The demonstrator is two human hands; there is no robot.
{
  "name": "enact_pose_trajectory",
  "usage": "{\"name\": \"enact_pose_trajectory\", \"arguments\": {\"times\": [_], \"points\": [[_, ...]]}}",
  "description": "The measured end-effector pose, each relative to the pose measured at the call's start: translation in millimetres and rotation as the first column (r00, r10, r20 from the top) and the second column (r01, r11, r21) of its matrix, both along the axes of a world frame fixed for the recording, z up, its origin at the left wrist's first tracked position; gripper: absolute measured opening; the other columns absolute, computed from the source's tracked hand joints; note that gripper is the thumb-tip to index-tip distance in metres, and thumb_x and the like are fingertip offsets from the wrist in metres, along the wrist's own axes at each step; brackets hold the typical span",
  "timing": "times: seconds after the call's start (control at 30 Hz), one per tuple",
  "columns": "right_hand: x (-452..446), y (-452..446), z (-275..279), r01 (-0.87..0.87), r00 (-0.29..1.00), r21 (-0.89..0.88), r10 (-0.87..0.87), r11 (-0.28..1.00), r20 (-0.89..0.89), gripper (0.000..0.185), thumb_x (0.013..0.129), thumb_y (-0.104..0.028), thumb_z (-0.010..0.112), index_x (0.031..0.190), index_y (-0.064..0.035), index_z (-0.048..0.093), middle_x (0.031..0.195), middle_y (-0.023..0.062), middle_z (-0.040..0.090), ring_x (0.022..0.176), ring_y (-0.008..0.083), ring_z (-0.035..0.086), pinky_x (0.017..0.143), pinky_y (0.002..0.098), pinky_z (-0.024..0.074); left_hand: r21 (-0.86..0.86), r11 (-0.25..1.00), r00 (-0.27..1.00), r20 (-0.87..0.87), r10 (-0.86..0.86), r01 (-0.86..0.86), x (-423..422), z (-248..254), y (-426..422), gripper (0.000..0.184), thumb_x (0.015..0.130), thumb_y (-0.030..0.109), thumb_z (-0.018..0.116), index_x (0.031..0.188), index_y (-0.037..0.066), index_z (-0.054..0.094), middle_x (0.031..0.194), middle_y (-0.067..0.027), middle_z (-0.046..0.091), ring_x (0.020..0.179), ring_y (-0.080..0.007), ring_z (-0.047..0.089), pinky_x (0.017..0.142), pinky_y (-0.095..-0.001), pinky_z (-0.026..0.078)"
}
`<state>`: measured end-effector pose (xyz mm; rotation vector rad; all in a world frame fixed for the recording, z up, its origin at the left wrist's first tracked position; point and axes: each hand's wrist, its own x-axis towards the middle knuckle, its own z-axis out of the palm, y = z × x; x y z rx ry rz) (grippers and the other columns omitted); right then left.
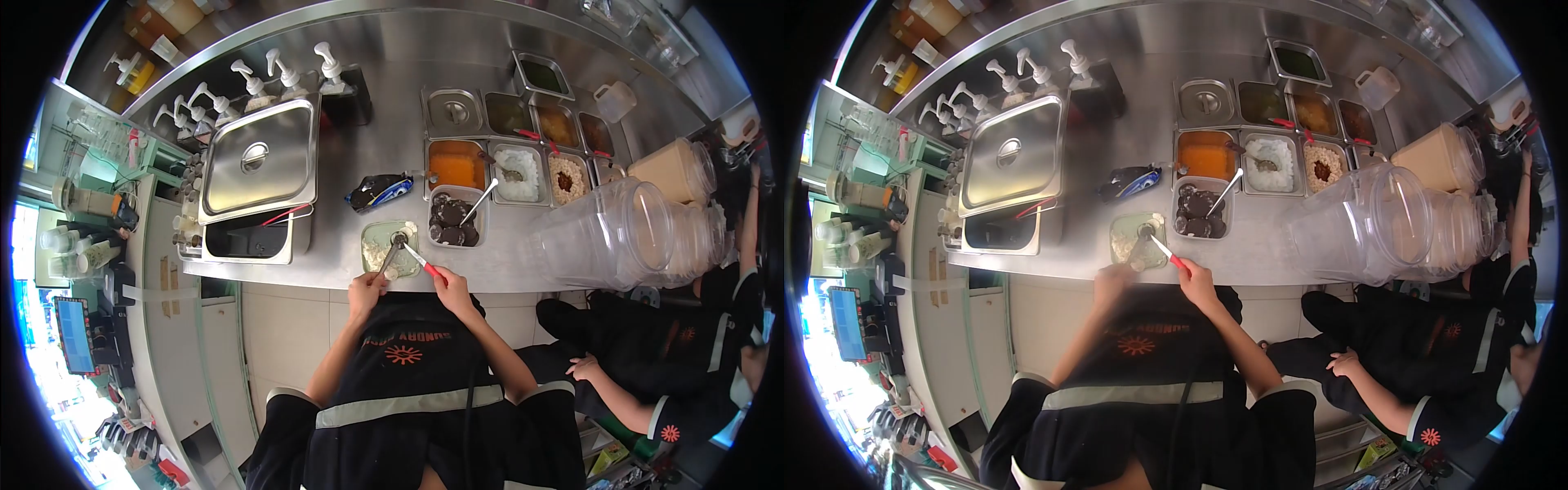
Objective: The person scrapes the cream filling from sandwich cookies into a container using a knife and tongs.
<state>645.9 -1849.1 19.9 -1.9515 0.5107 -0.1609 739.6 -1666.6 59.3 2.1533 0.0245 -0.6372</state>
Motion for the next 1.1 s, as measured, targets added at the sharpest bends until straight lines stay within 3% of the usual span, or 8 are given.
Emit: {"name": "enact_pose_trajectory", "arguments": {"times": [0.1,0.2,0.3,0.4,0.5,0.63,0.83,1.1], "points": [[1,0,0,0.020,0.987,-0.084,-0.006,0.996,0.160,0.024,0.081,-0.009,0.053,0.105,-0.0041,0.058,0.067,0.0160,0.057,0.055,0.0275,0.055,0.054,0.0328,0.0444,-0.025,0.999,0.999,-0.028,0.021,-0.022,5,-11,3,0.021,0.081,0.019,0.058,0.085,0.000,0.066,0.072,-0.0056,0.065,0.055,-0.0087,0.059,0.049,-0.0224,0.044],[4,-4,20,-0.001,0.954,-0.262,0.079,0.965,0.288,0.031,0.079,-0.004,0.053,0.110,-0.0056,0.057,0.069,0.0133,0.052,0.056,0.0273,0.053,0.054,0.0340,0.0440,-0.180,0.973,0.960,-0.262,0.095,-0.146,11,-14,11,0.019,0.081,0.018,0.058,0.086,0.002,0.066,0.070,-0.0027,0.064,0.053,-0.0063,0.055,0.044,-0.0193,0.038],[4,-10,22,-0.181,0.930,-0.519,0.317,0.835,0.185,0.040,0.075,0.001,0.054,0.114,-0.0087,0.055,0.071,0.0112,0.046,0.057,0.0266,0.052,0.054,0.0348,0.0448,-0.265,0.941,0.901,-0.427,0.082,-0.211,13,-6,19,0.018,0.082,0.019,0.058,0.087,0.004,0.066,0.070,0.0005,0.061,0.052,-0.0039,0.051,0.041,-0.0163,0.030],[9,-11,6,-0.187,0.921,-0.615,0.354,0.766,0.161,0.044,0.073,0.001,0.054,0.115,-0.0116,0.055,0.073,0.0098,0.046,0.057,0.0259,0.053,0.054,0.0356,0.0464,-0.196,0.965,0.891,-0.448,0.072,-0.176,13,8,23,0.019,0.082,0.020,0.058,0.089,0.004,0.065,0.070,0.0018,0.060,0.053,-0.0027,0.049,0.040,-0.0161,0.029],[15,-14,-7,-0.166,0.974,-0.633,0.225,0.756,0.012,0.045,0.074,0.000,0.054,0.117,-0.0131,0.054,0.072,0.0094,0.045,0.058,0.0256,0.053,0.054,0.0355,0.0472,-0.157,0.973,0.896,-0.435,0.083,-0.167,10,17,27,0.019,0.082,0.021,0.058,0.088,0.004,0.066,0.070,0.0012,0.061,0.053,-0.0030,0.050,0.041,-0.0161,0.029],[10,-14,7,-0.246,0.924,-0.501,0.357,0.830,0.137,0.041,0.077,-0.002,0.052,0.117,-0.0124,0.053,0.073,0.0095,0.045,0.059,0.0270,0.054,0.052,0.0363,0.0461,-0.156,0.969,0.907,-0.406,0.114,-0.192,6,18,32,0.019,0.082,0.021,0.059,0.088,0.004,0.066,0.070,0.0006,0.061,0.053,-0.0035,0.050,0.041,-0.0168,0.030],[11,-8,-9,-0.201,0.957,-0.476,0.275,0.856,0.091,0.042,0.078,-0.002,0.052,0.119,-0.0117,0.052,0.073,0.0094,0.045,0.060,0.0272,0.054,0.054,0.0357,0.0462,-0.119,0.971,0.904,-0.401,0.146,-0.209,4,11,30,0.019,0.082,0.021,0.059,0.089,0.005,0.066,0.071,0.0008,0.062,0.053,-0.0033,0.050,0.041,-0.0172,0.030],[10,-9,-8,-0.249,0.923,-0.536,0.365,0.807,0.122,0.042,0.076,-0.003,0.053,0.118,-0.0109,0.052,0.073,0.0095,0.046,0.055,0.0269,0.054,0.050,0.0369,0.0467,-0.117,0.972,0.904,-0.402,0.143,-0.206,6,5,30,0.019,0.081,0.021,0.059,0.088,0.005,0.066,0.070,0.0010,0.062,0.054,-0.0031,0.051,0.042,-0.0171,0.030]]}}
